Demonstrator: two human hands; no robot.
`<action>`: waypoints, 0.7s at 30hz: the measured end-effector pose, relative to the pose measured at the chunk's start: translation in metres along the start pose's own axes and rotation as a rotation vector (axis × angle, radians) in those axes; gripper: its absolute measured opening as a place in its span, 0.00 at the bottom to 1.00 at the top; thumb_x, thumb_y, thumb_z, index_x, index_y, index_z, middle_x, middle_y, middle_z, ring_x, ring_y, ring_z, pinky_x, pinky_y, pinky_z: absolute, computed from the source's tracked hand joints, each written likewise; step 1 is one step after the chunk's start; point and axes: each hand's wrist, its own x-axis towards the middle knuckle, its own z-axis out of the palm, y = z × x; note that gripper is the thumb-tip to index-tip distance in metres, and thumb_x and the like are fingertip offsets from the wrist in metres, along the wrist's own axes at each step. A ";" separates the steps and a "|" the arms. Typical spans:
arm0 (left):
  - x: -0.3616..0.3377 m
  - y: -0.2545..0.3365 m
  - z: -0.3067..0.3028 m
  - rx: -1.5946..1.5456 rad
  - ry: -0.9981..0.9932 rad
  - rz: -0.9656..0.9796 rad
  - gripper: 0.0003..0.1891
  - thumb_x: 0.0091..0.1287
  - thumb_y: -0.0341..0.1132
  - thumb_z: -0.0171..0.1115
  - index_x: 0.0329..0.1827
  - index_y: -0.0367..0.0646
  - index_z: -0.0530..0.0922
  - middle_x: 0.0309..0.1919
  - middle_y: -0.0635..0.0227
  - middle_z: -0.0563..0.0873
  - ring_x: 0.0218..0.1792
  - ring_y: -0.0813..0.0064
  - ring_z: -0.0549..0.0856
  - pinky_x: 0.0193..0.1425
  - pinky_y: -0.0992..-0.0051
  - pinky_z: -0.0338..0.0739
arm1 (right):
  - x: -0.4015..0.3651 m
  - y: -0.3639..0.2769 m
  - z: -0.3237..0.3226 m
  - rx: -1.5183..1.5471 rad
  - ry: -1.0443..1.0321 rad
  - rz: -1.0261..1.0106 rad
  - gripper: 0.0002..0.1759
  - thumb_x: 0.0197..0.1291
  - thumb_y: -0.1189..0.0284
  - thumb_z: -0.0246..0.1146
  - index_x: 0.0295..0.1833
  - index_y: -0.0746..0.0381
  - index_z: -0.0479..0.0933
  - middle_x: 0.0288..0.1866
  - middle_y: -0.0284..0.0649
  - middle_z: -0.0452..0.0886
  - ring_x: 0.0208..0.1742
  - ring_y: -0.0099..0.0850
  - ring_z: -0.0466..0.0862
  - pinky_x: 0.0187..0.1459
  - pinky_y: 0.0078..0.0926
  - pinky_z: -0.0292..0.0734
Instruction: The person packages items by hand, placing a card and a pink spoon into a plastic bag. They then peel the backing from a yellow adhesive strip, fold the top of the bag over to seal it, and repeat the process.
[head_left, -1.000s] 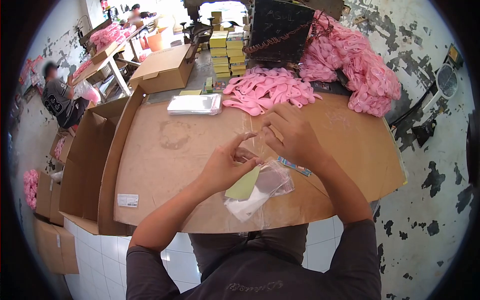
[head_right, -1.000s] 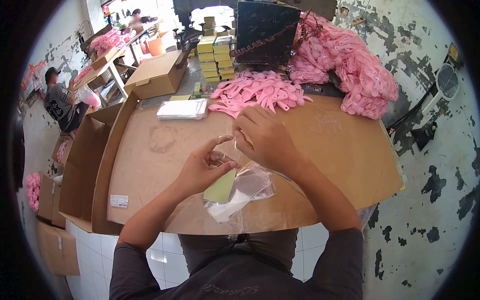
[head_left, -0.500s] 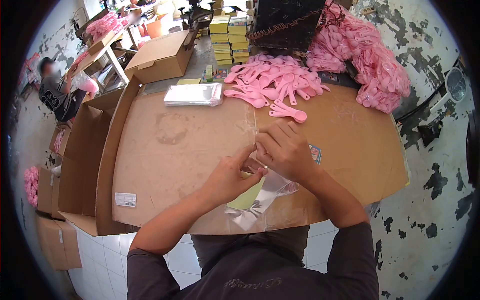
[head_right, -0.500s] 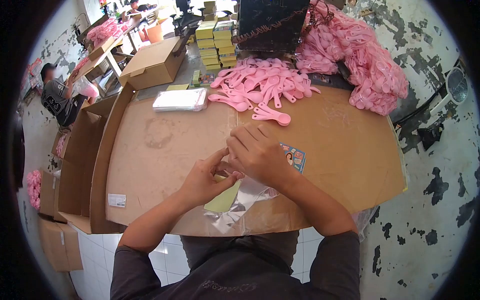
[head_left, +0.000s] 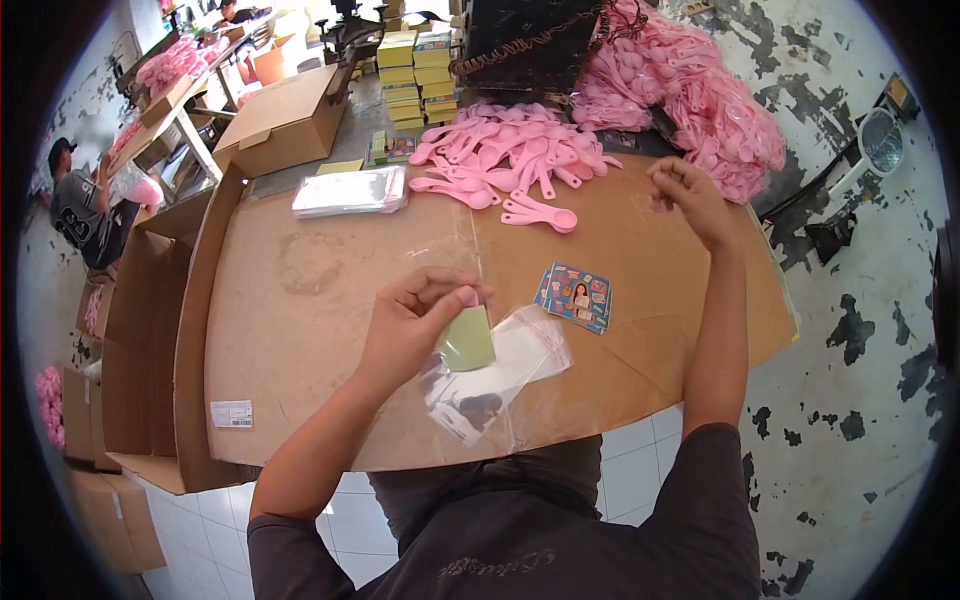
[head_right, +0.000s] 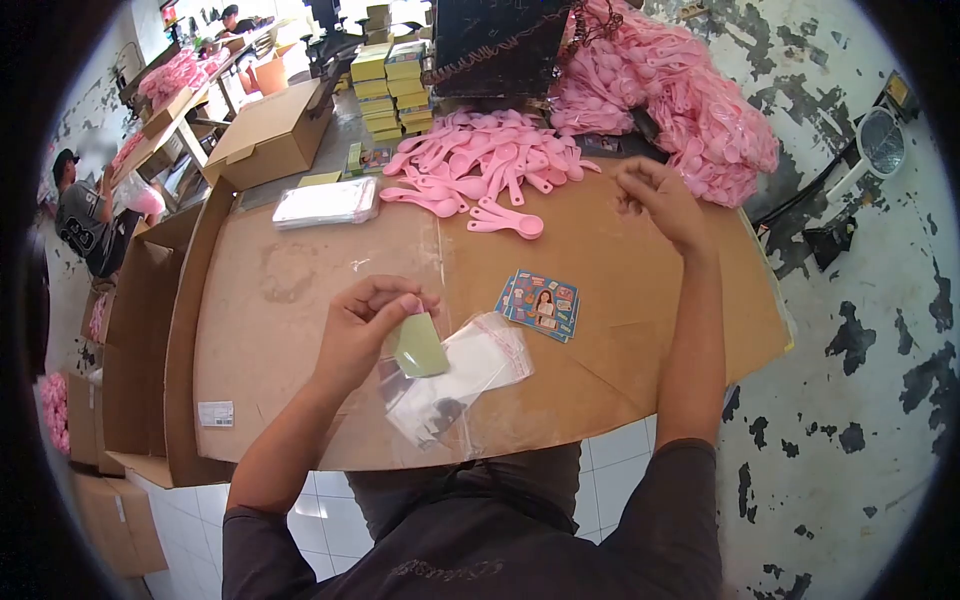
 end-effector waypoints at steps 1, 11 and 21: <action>0.001 -0.001 -0.001 -0.021 0.016 -0.002 0.10 0.74 0.27 0.65 0.54 0.33 0.82 0.49 0.52 0.91 0.50 0.68 0.91 0.58 0.71 0.85 | 0.003 0.031 0.000 -0.439 0.152 -0.002 0.10 0.69 0.75 0.62 0.52 0.68 0.81 0.41 0.43 0.86 0.41 0.43 0.86 0.49 0.37 0.80; 0.001 -0.009 -0.003 0.081 0.079 -0.045 0.07 0.75 0.31 0.66 0.49 0.36 0.86 0.45 0.64 0.90 0.50 0.80 0.87 0.57 0.74 0.81 | -0.029 -0.138 0.115 0.179 -0.282 -0.098 0.21 0.67 0.71 0.67 0.64 0.63 0.80 0.50 0.40 0.85 0.48 0.31 0.85 0.49 0.31 0.80; 0.003 -0.011 0.005 0.031 0.054 0.030 0.14 0.76 0.29 0.65 0.61 0.35 0.81 0.48 0.65 0.90 0.47 0.79 0.88 0.53 0.77 0.84 | -0.053 -0.147 0.179 0.901 -0.405 0.104 0.17 0.72 0.72 0.68 0.61 0.68 0.80 0.49 0.35 0.86 0.47 0.22 0.85 0.50 0.21 0.81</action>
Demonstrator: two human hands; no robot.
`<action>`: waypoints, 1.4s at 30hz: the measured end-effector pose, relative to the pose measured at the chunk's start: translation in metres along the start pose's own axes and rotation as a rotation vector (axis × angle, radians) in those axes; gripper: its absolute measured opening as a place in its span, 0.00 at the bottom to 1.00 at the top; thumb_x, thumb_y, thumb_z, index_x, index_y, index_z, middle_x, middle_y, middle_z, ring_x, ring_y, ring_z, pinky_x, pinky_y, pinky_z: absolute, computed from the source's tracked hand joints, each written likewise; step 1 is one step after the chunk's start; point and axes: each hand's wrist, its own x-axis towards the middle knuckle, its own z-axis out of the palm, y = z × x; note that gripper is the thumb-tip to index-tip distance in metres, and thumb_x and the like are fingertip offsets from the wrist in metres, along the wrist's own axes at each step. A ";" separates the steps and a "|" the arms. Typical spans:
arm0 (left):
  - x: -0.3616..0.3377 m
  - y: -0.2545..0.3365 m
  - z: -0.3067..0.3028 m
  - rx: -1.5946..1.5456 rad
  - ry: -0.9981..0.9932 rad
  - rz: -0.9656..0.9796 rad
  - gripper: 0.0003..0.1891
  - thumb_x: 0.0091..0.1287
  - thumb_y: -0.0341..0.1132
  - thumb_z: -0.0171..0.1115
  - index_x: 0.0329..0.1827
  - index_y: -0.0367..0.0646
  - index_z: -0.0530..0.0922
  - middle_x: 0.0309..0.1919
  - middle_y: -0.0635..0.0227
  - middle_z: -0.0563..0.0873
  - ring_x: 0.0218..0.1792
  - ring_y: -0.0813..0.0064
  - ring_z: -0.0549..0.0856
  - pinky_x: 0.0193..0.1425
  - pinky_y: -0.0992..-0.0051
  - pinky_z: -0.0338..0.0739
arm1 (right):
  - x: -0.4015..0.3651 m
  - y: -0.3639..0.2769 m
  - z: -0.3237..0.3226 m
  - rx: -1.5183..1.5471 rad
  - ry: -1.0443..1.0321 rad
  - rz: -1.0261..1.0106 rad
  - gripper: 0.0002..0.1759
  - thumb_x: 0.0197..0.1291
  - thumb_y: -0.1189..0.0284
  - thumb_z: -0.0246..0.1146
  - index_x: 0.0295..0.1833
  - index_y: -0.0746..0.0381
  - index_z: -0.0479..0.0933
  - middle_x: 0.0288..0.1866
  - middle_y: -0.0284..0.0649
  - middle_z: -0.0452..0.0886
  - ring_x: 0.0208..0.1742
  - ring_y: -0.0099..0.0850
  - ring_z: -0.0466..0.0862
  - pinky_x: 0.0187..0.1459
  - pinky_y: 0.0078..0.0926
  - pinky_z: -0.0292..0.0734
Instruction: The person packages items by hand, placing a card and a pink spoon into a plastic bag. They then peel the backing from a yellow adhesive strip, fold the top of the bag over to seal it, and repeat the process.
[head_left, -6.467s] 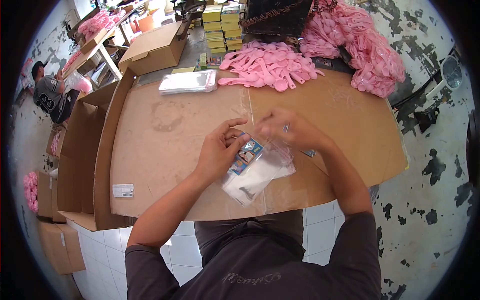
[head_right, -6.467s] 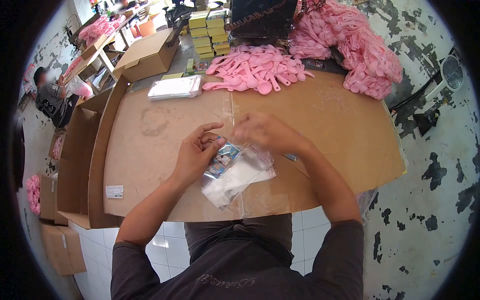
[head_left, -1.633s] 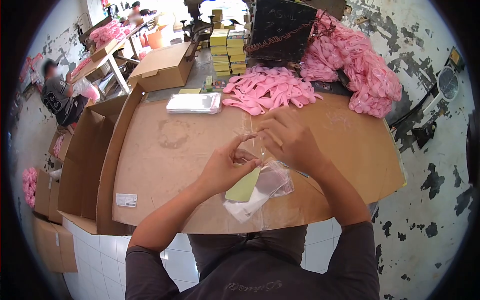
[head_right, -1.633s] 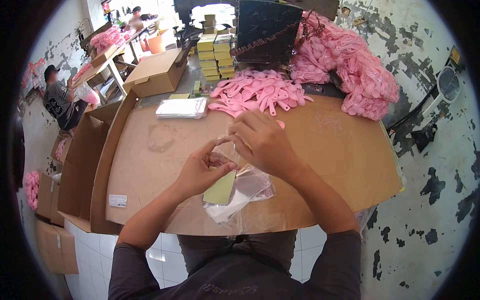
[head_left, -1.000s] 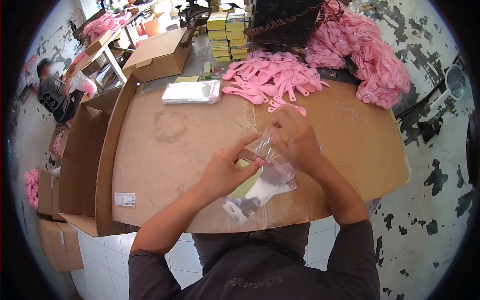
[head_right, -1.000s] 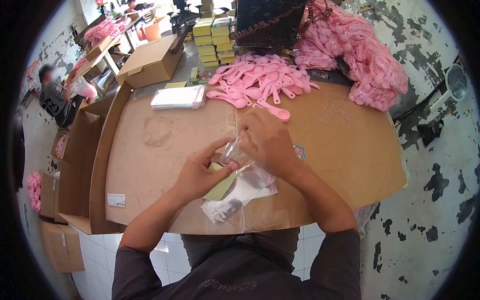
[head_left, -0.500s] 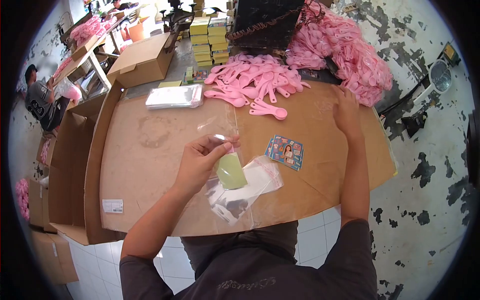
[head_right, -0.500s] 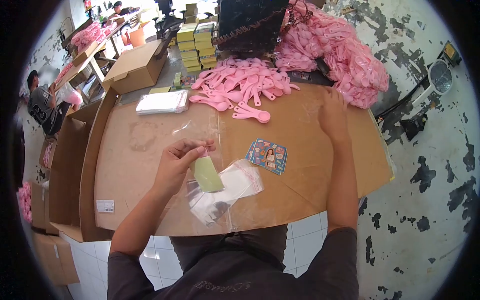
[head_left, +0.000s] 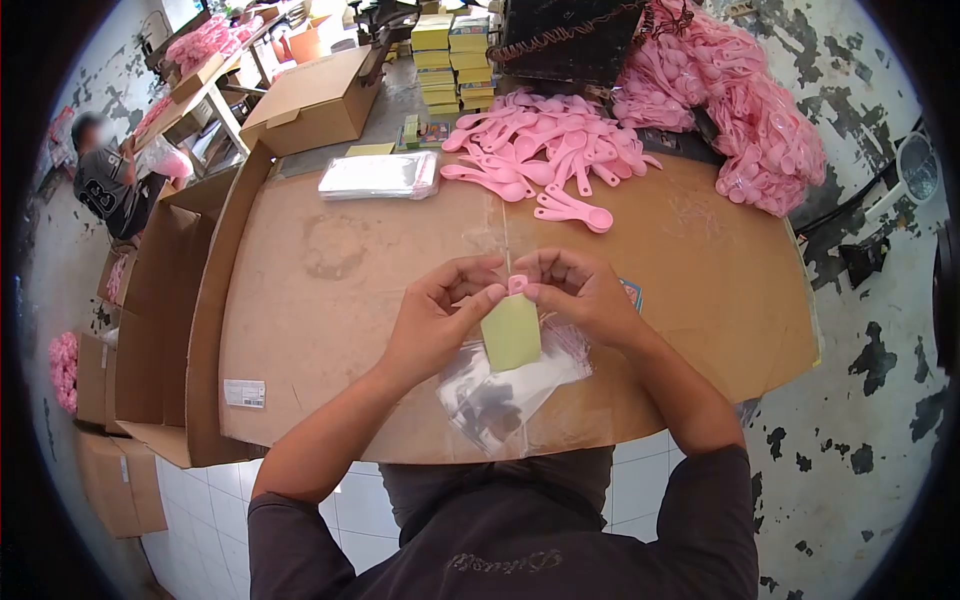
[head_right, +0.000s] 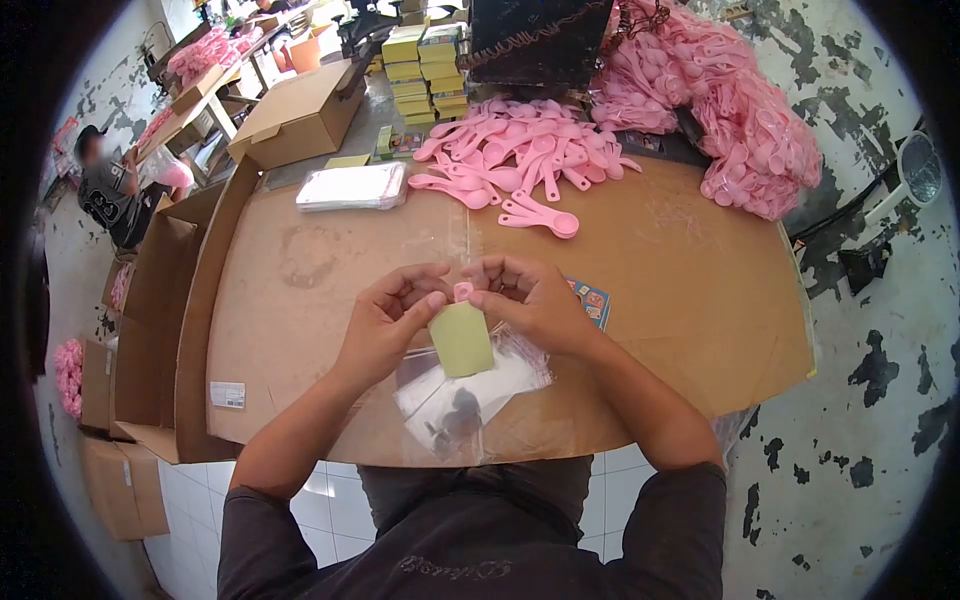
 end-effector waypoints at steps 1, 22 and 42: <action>0.000 -0.001 0.000 0.004 0.010 -0.027 0.14 0.76 0.29 0.65 0.61 0.35 0.81 0.47 0.65 0.90 0.47 0.79 0.88 0.53 0.77 0.84 | -0.002 -0.001 -0.001 0.017 0.022 0.005 0.17 0.72 0.72 0.68 0.61 0.69 0.80 0.49 0.36 0.87 0.48 0.22 0.86 0.51 0.21 0.81; 0.006 -0.009 -0.014 0.211 -0.020 0.047 0.11 0.72 0.19 0.62 0.53 0.33 0.88 0.45 0.63 0.92 0.44 0.80 0.89 0.49 0.79 0.83 | -0.005 0.019 -0.027 -0.089 0.051 -0.144 0.08 0.68 0.80 0.65 0.50 0.68 0.87 0.48 0.37 0.86 0.47 0.23 0.86 0.49 0.22 0.82; 0.012 -0.012 -0.017 0.099 0.025 -0.065 0.15 0.74 0.29 0.68 0.61 0.34 0.82 0.44 0.64 0.92 0.42 0.80 0.89 0.43 0.79 0.85 | -0.004 0.019 -0.019 0.025 -0.028 -0.097 0.24 0.69 0.78 0.68 0.68 0.68 0.74 0.52 0.36 0.83 0.49 0.22 0.83 0.51 0.23 0.82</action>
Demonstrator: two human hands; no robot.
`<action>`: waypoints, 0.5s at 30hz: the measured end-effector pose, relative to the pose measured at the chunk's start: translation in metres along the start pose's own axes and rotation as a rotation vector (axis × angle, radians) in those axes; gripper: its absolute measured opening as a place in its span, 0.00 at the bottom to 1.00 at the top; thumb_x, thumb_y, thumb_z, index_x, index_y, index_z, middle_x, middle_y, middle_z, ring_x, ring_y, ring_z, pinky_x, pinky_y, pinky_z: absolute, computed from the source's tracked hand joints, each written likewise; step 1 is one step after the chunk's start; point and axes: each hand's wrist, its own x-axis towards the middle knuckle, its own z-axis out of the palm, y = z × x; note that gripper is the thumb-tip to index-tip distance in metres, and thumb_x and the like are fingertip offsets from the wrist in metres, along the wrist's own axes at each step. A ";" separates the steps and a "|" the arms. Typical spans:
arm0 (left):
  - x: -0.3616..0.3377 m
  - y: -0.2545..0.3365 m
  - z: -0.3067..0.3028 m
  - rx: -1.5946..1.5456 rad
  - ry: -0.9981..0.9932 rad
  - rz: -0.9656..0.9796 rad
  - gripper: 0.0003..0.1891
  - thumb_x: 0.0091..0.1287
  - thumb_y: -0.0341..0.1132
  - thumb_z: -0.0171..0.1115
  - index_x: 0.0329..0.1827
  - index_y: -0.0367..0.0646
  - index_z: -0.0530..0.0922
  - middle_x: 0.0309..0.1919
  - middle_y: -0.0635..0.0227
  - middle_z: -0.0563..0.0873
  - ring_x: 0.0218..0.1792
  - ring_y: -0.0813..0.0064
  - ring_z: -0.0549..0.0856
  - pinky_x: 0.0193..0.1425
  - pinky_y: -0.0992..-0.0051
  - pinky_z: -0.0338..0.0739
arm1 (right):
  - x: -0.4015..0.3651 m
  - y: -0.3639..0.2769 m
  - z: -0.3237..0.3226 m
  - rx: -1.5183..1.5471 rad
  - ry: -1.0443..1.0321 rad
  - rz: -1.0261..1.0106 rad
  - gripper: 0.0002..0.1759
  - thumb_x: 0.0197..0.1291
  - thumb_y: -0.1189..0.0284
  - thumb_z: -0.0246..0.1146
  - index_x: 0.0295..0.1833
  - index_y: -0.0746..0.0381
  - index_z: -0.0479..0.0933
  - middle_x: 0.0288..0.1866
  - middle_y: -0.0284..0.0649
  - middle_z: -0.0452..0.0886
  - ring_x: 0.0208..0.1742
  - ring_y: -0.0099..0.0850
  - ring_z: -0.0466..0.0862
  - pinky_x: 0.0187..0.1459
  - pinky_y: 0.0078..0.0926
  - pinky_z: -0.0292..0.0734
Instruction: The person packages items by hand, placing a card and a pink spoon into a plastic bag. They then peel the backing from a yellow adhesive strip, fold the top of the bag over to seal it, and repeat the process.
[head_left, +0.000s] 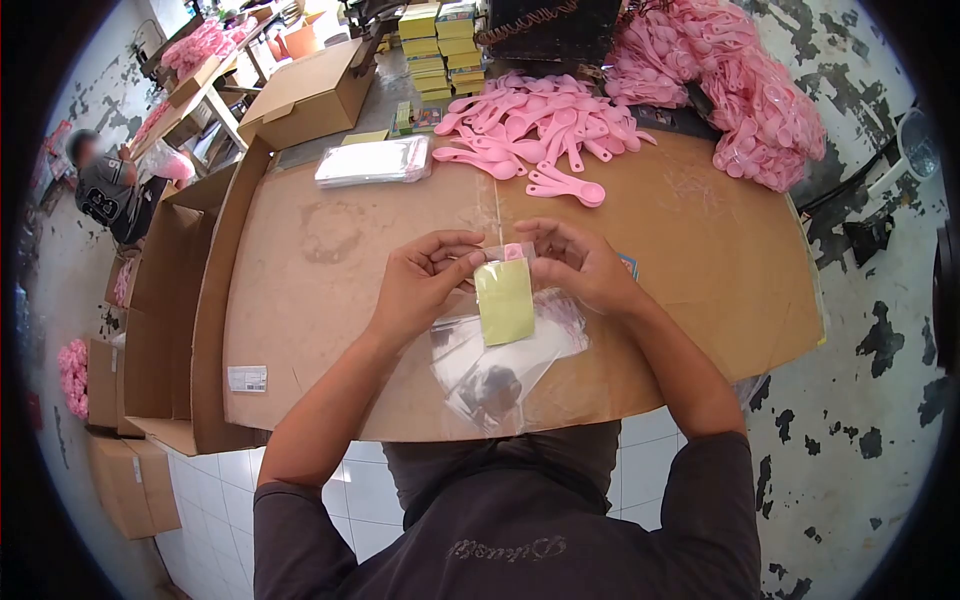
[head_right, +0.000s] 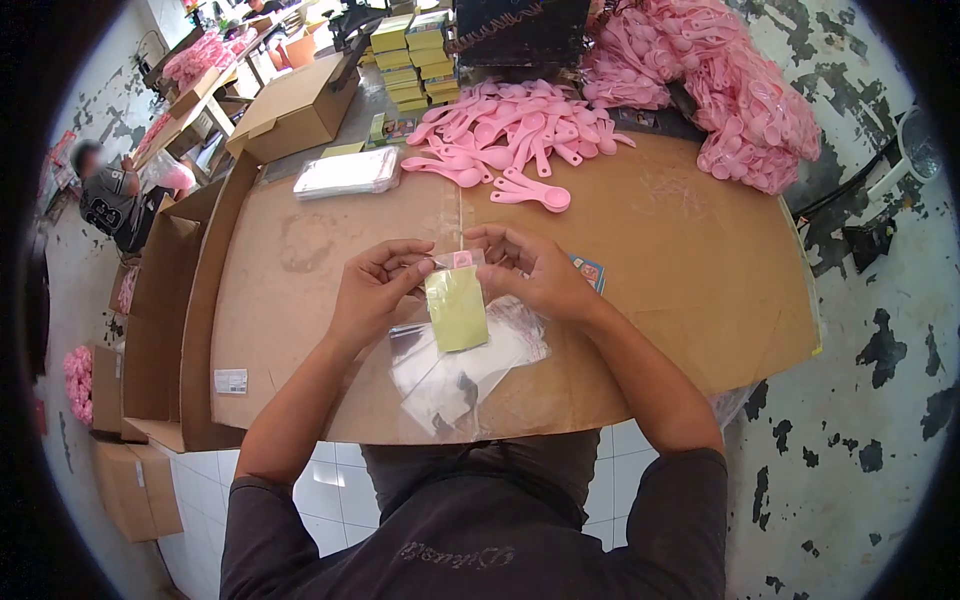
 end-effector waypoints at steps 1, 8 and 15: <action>0.000 -0.001 -0.001 0.000 -0.007 0.015 0.15 0.74 0.29 0.68 0.61 0.34 0.82 0.45 0.64 0.92 0.42 0.80 0.89 0.43 0.79 0.85 | -0.001 -0.006 0.002 -0.030 -0.040 -0.003 0.26 0.69 0.79 0.68 0.70 0.68 0.73 0.52 0.36 0.83 0.50 0.22 0.83 0.51 0.23 0.82; -0.007 0.018 0.006 -0.029 -0.003 0.117 0.16 0.74 0.31 0.68 0.61 0.34 0.81 0.43 0.65 0.91 0.40 0.81 0.88 0.43 0.79 0.86 | -0.001 -0.014 0.000 0.020 -0.119 0.037 0.29 0.67 0.81 0.68 0.72 0.68 0.70 0.47 0.35 0.81 0.49 0.22 0.82 0.52 0.24 0.82; -0.037 0.037 -0.031 0.243 -0.055 -0.020 0.11 0.76 0.33 0.66 0.55 0.35 0.82 0.42 0.67 0.90 0.38 0.81 0.88 0.42 0.77 0.86 | -0.014 -0.046 -0.028 -0.511 -0.008 -0.048 0.21 0.65 0.76 0.70 0.63 0.66 0.79 0.47 0.37 0.82 0.48 0.26 0.83 0.52 0.27 0.81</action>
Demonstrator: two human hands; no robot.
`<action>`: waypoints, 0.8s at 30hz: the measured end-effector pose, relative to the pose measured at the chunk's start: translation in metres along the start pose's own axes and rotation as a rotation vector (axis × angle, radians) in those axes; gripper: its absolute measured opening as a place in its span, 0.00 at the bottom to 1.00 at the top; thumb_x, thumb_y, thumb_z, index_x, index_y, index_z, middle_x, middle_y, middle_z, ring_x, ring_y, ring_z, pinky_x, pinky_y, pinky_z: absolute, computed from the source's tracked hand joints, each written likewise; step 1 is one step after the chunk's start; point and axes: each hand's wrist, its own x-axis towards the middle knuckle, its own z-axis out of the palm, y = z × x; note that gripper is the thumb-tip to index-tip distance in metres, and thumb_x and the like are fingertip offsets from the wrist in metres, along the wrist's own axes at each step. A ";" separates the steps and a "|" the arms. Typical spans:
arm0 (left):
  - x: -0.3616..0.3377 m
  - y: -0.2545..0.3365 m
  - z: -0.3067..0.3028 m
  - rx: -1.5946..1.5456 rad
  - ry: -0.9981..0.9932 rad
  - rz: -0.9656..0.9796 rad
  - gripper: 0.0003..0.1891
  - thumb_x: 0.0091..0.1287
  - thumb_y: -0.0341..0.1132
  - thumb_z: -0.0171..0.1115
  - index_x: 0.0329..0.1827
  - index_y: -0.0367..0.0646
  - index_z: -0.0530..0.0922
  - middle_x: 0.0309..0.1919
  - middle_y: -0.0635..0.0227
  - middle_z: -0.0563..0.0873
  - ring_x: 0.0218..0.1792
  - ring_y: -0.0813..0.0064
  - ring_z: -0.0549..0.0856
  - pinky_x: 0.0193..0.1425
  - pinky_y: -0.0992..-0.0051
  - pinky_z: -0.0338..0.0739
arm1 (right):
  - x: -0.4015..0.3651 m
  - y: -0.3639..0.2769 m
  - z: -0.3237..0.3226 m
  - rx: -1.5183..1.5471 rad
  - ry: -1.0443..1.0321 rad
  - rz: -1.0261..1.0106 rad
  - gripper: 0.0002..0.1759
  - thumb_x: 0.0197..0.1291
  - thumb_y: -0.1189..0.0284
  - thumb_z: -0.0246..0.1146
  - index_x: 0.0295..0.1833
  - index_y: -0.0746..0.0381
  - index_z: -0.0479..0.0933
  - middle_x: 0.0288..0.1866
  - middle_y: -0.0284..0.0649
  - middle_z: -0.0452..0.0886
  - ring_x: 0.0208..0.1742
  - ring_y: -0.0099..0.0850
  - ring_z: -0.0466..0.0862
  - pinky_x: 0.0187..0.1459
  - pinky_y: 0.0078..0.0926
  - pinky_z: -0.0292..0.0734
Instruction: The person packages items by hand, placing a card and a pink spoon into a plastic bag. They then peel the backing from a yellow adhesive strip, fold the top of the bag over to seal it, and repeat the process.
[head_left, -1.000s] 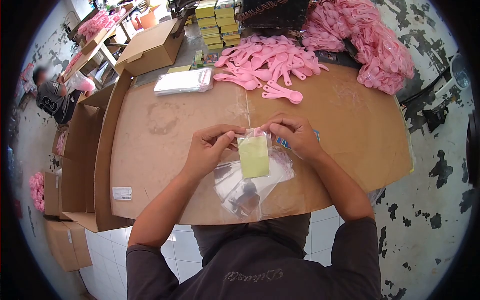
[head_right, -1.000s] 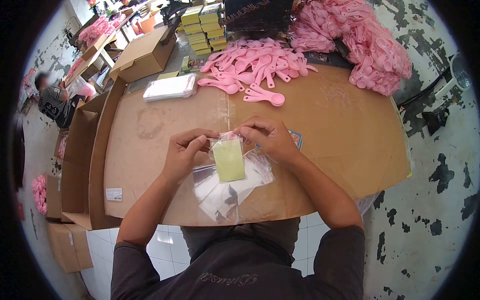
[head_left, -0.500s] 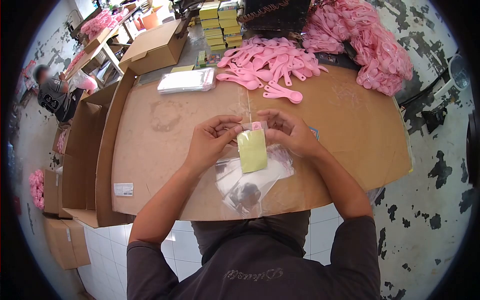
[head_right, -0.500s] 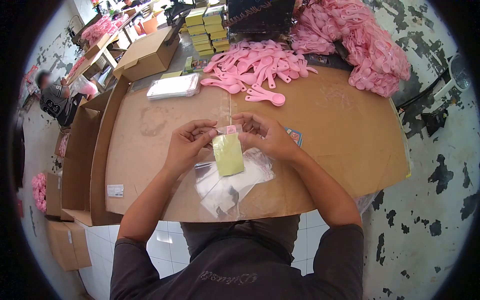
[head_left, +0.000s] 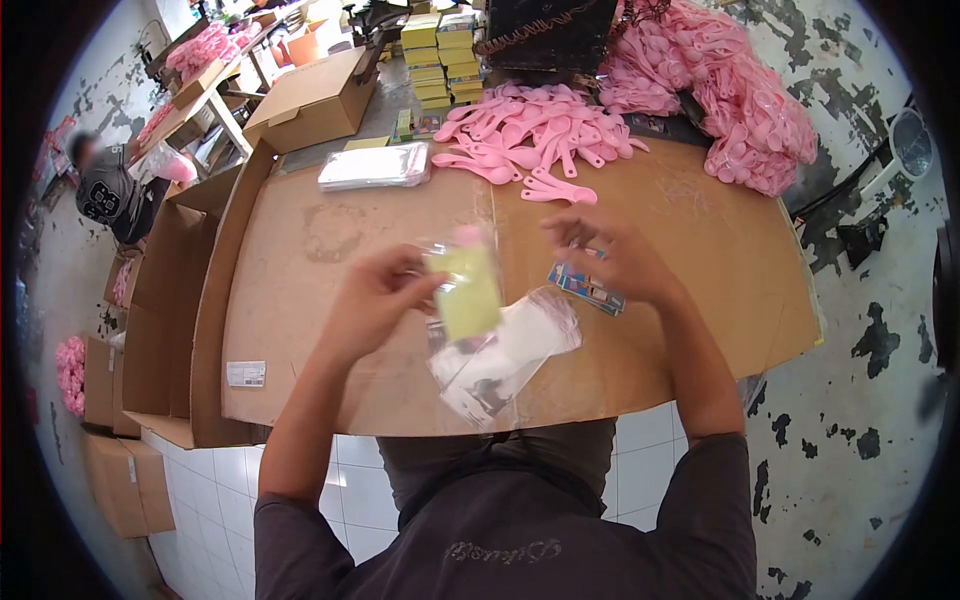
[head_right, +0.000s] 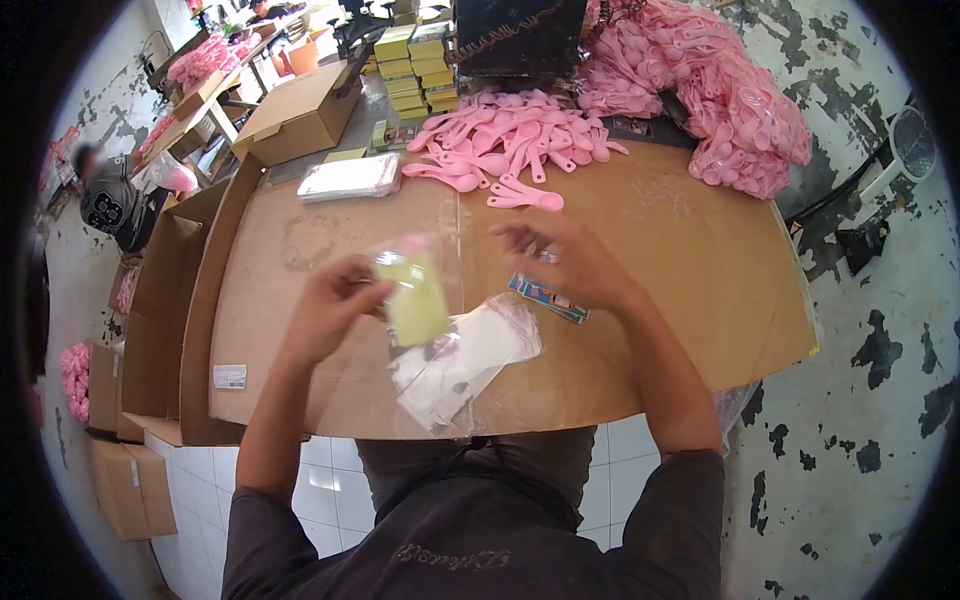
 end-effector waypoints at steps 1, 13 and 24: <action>-0.010 -0.005 -0.016 -0.037 0.126 0.051 0.12 0.77 0.34 0.64 0.56 0.36 0.82 0.44 0.67 0.90 0.41 0.80 0.89 0.44 0.77 0.85 | 0.000 0.003 -0.019 -0.210 0.022 0.011 0.20 0.64 0.75 0.71 0.61 0.65 0.80 0.47 0.38 0.83 0.48 0.28 0.84 0.52 0.28 0.80; -0.005 -0.007 0.044 0.506 -0.017 0.104 0.17 0.65 0.35 0.76 0.55 0.43 0.86 0.41 0.70 0.86 0.41 0.77 0.86 0.48 0.75 0.79 | -0.019 0.047 -0.060 -0.270 -0.092 0.301 0.16 0.57 0.74 0.77 0.50 0.63 0.82 0.44 0.33 0.81 0.45 0.25 0.79 0.49 0.27 0.77; 0.022 -0.023 0.066 0.486 -0.043 0.051 0.07 0.65 0.33 0.75 0.39 0.40 0.87 0.38 0.67 0.87 0.30 0.79 0.82 0.38 0.76 0.78 | -0.016 0.041 -0.049 -0.114 0.070 0.201 0.13 0.66 0.75 0.69 0.54 0.67 0.83 0.45 0.36 0.86 0.42 0.24 0.81 0.49 0.26 0.78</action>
